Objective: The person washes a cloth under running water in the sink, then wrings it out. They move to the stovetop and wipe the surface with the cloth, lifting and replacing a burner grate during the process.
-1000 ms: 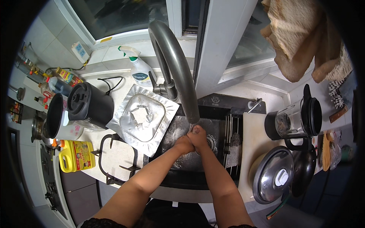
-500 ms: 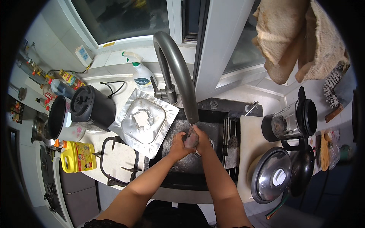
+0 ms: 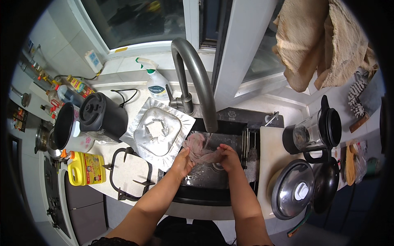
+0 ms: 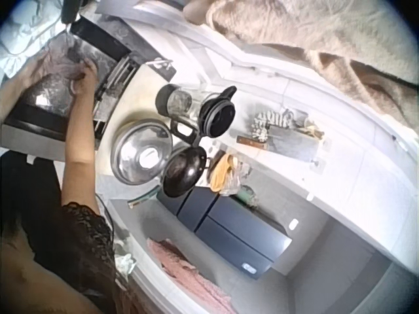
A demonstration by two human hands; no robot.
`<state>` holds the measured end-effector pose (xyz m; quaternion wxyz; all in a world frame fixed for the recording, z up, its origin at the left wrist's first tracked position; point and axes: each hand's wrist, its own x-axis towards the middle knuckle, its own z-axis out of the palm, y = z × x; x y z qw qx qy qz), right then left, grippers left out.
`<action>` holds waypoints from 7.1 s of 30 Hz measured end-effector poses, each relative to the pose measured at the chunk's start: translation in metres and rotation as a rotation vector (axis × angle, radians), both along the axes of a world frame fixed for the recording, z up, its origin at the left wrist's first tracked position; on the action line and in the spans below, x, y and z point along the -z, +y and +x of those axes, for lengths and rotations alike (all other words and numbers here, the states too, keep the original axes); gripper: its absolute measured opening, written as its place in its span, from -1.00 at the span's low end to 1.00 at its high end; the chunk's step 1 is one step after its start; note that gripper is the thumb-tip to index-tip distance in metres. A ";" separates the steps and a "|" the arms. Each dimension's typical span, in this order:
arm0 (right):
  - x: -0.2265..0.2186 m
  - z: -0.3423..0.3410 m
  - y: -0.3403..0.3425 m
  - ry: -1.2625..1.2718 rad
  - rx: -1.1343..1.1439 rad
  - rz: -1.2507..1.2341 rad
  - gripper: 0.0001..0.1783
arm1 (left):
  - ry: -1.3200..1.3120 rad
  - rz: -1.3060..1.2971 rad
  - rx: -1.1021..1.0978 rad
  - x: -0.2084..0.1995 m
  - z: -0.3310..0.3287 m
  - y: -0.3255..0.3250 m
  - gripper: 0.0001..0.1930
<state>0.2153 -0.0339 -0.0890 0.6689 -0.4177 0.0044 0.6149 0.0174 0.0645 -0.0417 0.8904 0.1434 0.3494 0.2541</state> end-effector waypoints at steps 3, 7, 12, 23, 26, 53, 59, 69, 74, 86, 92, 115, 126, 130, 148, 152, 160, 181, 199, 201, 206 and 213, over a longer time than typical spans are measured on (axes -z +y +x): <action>-0.013 -0.007 0.002 -0.262 -0.113 -0.177 -0.62 | -0.015 0.060 0.005 -0.007 0.007 0.002 -0.54; -0.080 -0.035 0.020 -0.287 -0.123 -0.120 -0.67 | 0.098 0.309 0.149 -0.036 0.022 -0.003 -0.55; -0.034 -0.021 0.022 -0.267 -0.141 0.075 -0.67 | 0.336 0.447 0.222 -0.031 0.026 0.004 -0.71; -0.063 -0.005 0.017 -0.588 -0.326 0.027 -0.59 | 0.304 0.411 0.072 -0.037 0.012 0.009 -0.68; -0.091 -0.020 0.024 -0.604 -0.336 0.058 -0.52 | 0.323 0.314 0.172 -0.055 0.019 0.002 -0.67; -0.065 0.002 0.016 -0.668 -0.309 0.034 -0.83 | 0.275 0.254 -0.215 -0.063 -0.053 0.024 -0.64; -0.078 -0.008 0.027 -0.575 -0.362 -0.019 -0.77 | 0.219 0.170 -0.232 -0.051 -0.058 0.022 -0.63; -0.099 -0.036 0.021 -0.222 -0.151 -0.136 -0.74 | 0.012 0.096 -0.024 -0.069 0.033 -0.017 -0.32; -0.066 -0.044 0.020 -0.310 -0.118 0.005 -0.71 | -0.017 0.017 0.074 -0.065 0.018 -0.020 -0.25; -0.074 -0.035 0.039 -0.175 -0.175 0.026 -0.84 | 0.737 0.796 -0.147 -0.073 0.009 0.147 -0.36; -0.043 -0.022 0.033 0.006 -0.134 0.164 -0.89 | 0.599 0.749 -0.056 -0.093 0.043 0.193 -0.29; 0.015 -0.065 -0.046 -0.226 0.138 -0.150 -0.66 | 0.122 -0.427 0.176 -0.021 0.011 -0.051 -0.53; -0.010 -0.078 -0.033 0.203 0.015 0.078 -0.80 | 0.285 -0.157 0.655 -0.038 -0.006 -0.056 -0.46; -0.038 -0.071 -0.021 -0.009 -0.055 -0.074 -0.82 | 0.604 0.211 1.000 -0.076 0.004 -0.050 -0.50; -0.060 -0.071 -0.012 -0.382 -0.073 -0.052 -0.67 | 0.784 0.490 1.061 -0.084 0.012 -0.048 -0.59; -0.101 -0.067 -0.013 -0.037 -0.092 0.098 -0.44 | 0.209 -0.127 0.804 -0.072 0.000 -0.055 -0.68; -0.102 -0.056 -0.012 -0.215 -0.284 0.079 -0.50 | 0.182 -0.061 0.919 -0.081 0.003 -0.056 -0.80; -0.072 -0.075 0.000 -0.738 -0.080 -0.174 -0.68 | 0.907 0.718 0.886 -0.051 0.020 -0.073 -0.72; -0.102 -0.052 -0.048 -0.148 -0.083 -0.108 -0.60 | 0.081 -0.054 0.494 -0.059 -0.011 -0.051 -0.36; -0.106 -0.055 -0.055 -0.235 -0.094 -0.078 -0.54 | 0.130 -0.099 0.376 -0.069 -0.006 -0.049 -0.29; -0.104 -0.051 -0.083 -0.524 -0.438 0.016 -0.49 | 0.159 -0.038 -0.031 -0.064 -0.009 -0.039 -0.34; -0.128 -0.066 -0.065 -0.626 -0.167 -0.068 -0.58 | -0.264 -0.081 0.118 -0.102 -0.006 -0.044 -0.44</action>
